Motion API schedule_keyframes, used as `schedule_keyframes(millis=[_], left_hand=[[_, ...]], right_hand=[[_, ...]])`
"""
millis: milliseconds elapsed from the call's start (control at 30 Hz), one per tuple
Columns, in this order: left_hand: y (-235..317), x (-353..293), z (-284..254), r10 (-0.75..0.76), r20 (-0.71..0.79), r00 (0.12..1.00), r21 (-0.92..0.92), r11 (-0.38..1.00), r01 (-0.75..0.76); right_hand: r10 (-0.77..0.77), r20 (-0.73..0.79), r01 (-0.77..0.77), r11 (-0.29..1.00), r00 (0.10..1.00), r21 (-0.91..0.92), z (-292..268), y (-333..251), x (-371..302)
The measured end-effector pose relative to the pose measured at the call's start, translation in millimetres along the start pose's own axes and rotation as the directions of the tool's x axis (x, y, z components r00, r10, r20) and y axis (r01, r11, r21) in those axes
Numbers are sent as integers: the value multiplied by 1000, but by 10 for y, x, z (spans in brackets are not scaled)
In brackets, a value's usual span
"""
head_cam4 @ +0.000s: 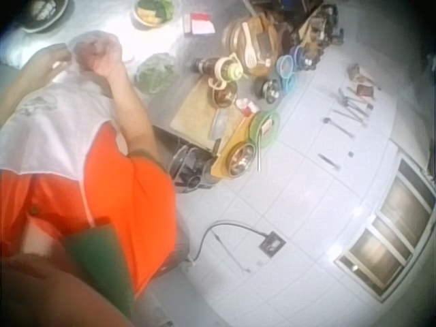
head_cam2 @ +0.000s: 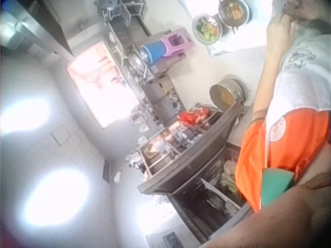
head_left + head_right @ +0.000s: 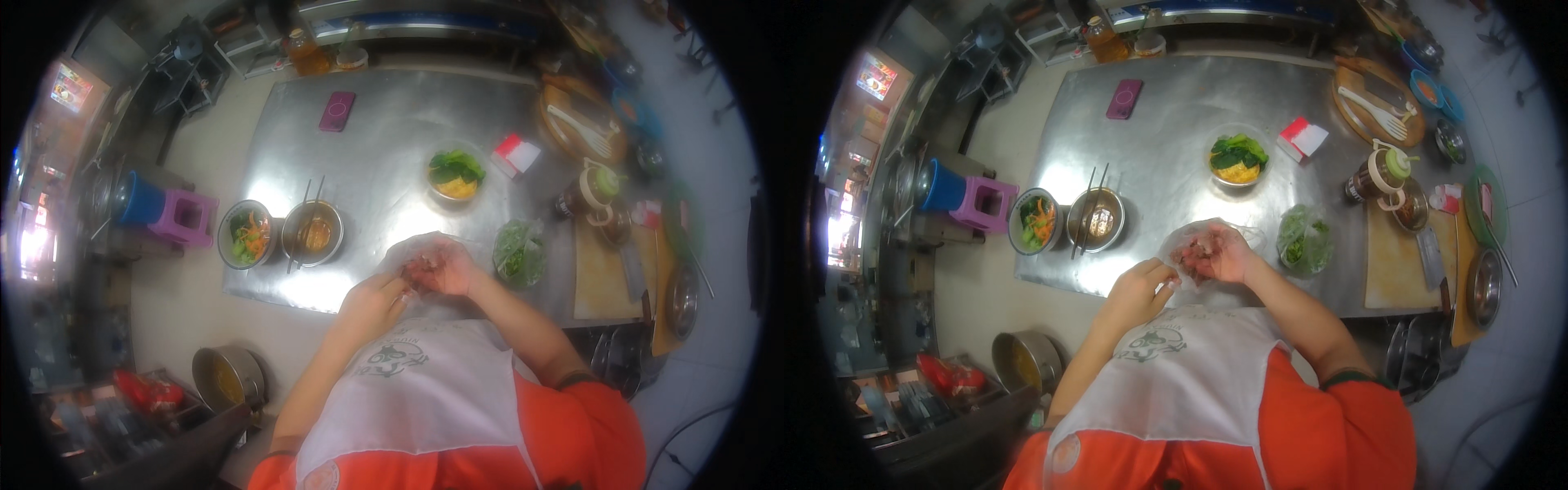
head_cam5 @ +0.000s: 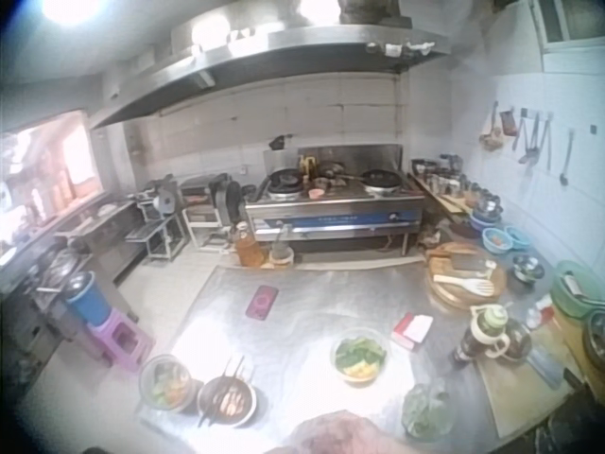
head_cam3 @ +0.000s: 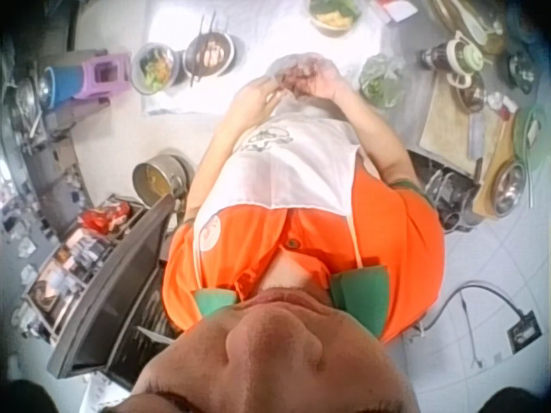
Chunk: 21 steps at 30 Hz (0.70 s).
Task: The person assembles a dish by placing chopped vegetables and other ingredients into a bowl. They retrieve items from containers and a refrigerator, then combine them on a stainless steel countertop.
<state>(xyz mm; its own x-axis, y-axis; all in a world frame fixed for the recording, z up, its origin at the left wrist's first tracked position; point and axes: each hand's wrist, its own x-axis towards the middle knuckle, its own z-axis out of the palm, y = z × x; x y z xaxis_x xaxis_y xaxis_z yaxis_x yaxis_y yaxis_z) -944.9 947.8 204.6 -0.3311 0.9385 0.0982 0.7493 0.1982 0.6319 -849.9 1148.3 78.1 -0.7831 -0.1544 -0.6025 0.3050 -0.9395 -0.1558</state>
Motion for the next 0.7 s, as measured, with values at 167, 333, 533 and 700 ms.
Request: schedule_keyframes(millis=[167, 333, 533, 700], left_hand=[[18, -11, -19, -3, 14, 1000, 2, 1000, 3], [0, -33, -7, -10, 8, 1000, 14, 1000, 10], [21, -81, -9, -64, -2, 998, 12, 998, 64], [42, -70, 15, -76, -6, 997, 25, 997, 76]], right_hand=[[-2, 53, 9, 991, 999, -137, -42, 20, 30], [-60, 1, 60, 991, 998, -122, 171, 69, -124], [-133, 172, 160, 975, 976, -157, 460, -433, -559], [-409, 116, 423, 841, 905, -337, 667, -1398, -542]])
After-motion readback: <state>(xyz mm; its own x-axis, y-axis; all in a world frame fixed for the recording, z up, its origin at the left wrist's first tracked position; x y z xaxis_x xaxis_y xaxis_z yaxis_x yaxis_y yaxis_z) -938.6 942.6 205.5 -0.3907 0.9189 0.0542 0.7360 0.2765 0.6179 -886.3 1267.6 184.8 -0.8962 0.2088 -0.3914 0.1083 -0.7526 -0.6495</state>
